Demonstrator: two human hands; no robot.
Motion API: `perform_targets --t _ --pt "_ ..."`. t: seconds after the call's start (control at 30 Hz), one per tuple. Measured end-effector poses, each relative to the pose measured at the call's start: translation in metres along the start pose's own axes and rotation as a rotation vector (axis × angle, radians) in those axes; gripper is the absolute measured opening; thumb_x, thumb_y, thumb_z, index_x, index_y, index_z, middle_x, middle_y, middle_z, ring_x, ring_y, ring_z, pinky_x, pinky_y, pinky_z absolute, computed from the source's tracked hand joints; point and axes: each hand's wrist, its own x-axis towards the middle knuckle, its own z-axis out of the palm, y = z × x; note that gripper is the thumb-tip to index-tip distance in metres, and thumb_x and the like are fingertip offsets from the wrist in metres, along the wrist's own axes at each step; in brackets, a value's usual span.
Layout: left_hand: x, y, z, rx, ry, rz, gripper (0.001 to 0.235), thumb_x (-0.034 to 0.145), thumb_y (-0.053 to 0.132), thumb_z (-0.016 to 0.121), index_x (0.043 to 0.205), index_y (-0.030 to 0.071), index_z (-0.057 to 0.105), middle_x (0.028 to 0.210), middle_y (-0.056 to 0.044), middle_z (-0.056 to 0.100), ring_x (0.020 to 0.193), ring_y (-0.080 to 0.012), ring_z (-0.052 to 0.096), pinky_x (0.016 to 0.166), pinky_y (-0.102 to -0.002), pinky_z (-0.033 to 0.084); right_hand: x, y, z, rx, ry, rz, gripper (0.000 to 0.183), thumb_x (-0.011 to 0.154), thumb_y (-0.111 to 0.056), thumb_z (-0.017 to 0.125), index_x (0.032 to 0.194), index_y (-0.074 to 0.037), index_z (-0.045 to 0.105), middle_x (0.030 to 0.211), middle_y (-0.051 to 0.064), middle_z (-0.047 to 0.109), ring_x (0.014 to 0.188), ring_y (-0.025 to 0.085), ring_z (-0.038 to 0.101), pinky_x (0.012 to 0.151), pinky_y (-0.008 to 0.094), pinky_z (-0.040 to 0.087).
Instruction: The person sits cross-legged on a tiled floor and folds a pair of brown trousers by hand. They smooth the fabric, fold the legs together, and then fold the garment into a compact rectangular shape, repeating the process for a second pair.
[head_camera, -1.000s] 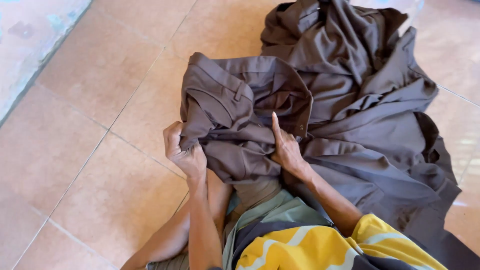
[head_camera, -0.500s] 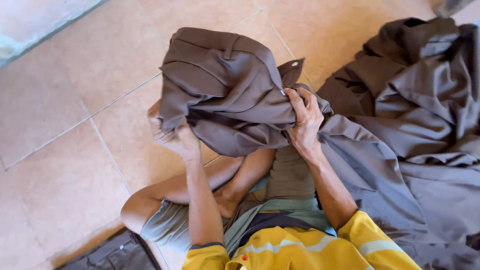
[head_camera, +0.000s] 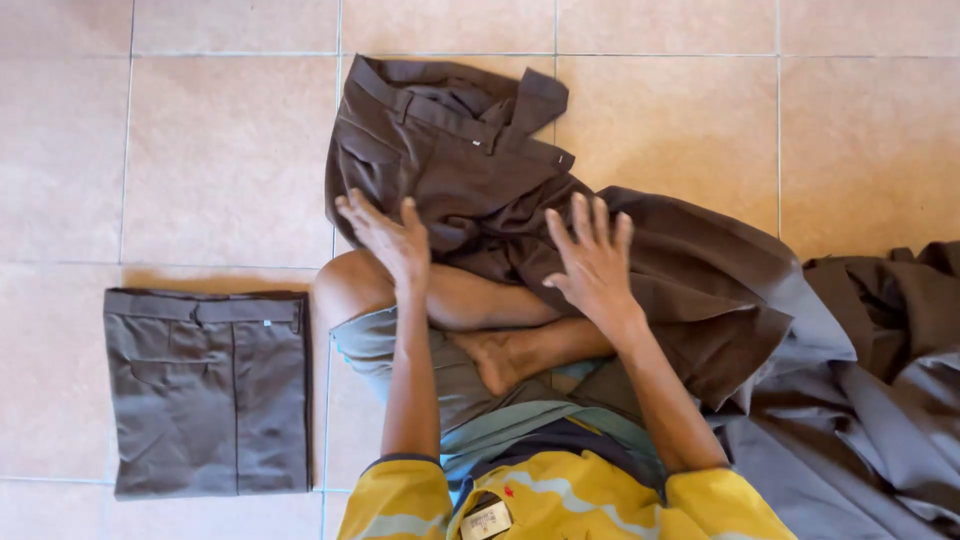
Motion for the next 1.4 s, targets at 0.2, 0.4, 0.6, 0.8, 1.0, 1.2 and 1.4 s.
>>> perform_targets --t 0.2,0.4,0.6,0.8,1.0,1.2,1.4 --pt "-0.057 0.043 0.050 0.063 -0.540 -0.070 0.122 0.073 0.043 0.092 0.162 0.002 0.020 0.163 -0.038 0.017 0.149 -0.0610 0.019 0.117 -0.076 0.012 -0.095 0.045 0.001 -0.342 0.210 0.226 0.099 0.071 -0.061 0.080 0.146 0.002 0.062 0.144 0.038 0.057 0.136 0.057 0.052 0.104 0.076 0.026" --pt "-0.068 0.006 0.135 0.400 -0.580 0.040 0.107 0.079 0.029 0.085 0.161 0.004 0.022 0.164 -0.034 0.017 0.149 -0.0607 0.017 0.116 -0.078 0.014 -0.076 0.103 0.120 -0.422 0.277 0.240 0.039 0.095 -0.052 0.073 0.098 -0.013 0.069 0.094 0.009 0.068 0.087 0.028 0.071 0.108 0.064 0.041" --pt "-0.035 -0.052 0.172 -0.388 -0.413 -0.167 0.068 0.081 0.001 0.066 0.145 0.015 0.052 0.158 -0.025 0.038 0.149 -0.0570 0.027 0.117 -0.079 0.018 0.012 -0.051 0.088 0.442 0.616 -0.084 0.051 0.082 -0.015 0.077 0.125 0.005 0.058 0.116 0.023 0.057 0.108 0.046 0.062 0.096 0.054 0.051" --pt "-0.058 -0.126 0.209 -0.825 -0.501 -0.269 0.088 0.081 0.013 0.072 0.160 0.018 0.033 0.162 -0.030 0.030 0.153 -0.0497 0.020 0.124 -0.067 0.016 0.022 -0.138 0.040 0.686 0.153 -0.600 0.074 0.092 -0.060 0.061 0.125 0.006 0.059 0.114 0.028 0.060 0.111 0.048 0.063 0.107 0.058 0.044" --pt "-0.056 -0.047 0.201 0.125 -0.772 0.292 0.109 0.070 0.038 0.095 0.161 0.041 0.035 0.171 -0.025 0.010 0.156 -0.0526 0.006 0.121 -0.074 0.010 -0.013 -0.022 0.044 0.719 -0.133 -0.311 0.052 0.094 -0.050 0.069 0.099 0.002 0.067 0.099 0.027 0.067 0.094 0.048 0.068 0.083 0.055 0.054" --pt "-0.064 -0.027 0.192 -0.496 -1.238 0.272 0.045 0.089 0.025 0.076 0.134 0.032 0.071 0.163 -0.020 0.039 0.156 -0.0447 0.019 0.125 -0.066 0.003 0.002 0.065 0.027 0.460 0.224 0.108 0.024 0.109 -0.029 0.065 0.100 -0.008 0.072 0.085 0.017 0.070 0.083 0.038 0.072 0.071 0.047 0.056" --pt "-0.085 0.088 0.015 -0.698 -0.935 0.468 0.069 0.087 0.059 0.077 0.144 0.025 0.060 0.147 -0.014 0.058 0.143 -0.0374 0.049 0.122 -0.057 0.030 0.070 0.117 0.093 0.336 0.337 0.143 0.041 0.103 -0.034 0.069 0.132 -0.007 0.059 0.132 0.019 0.056 0.110 0.047 0.065 0.090 0.057 0.056"
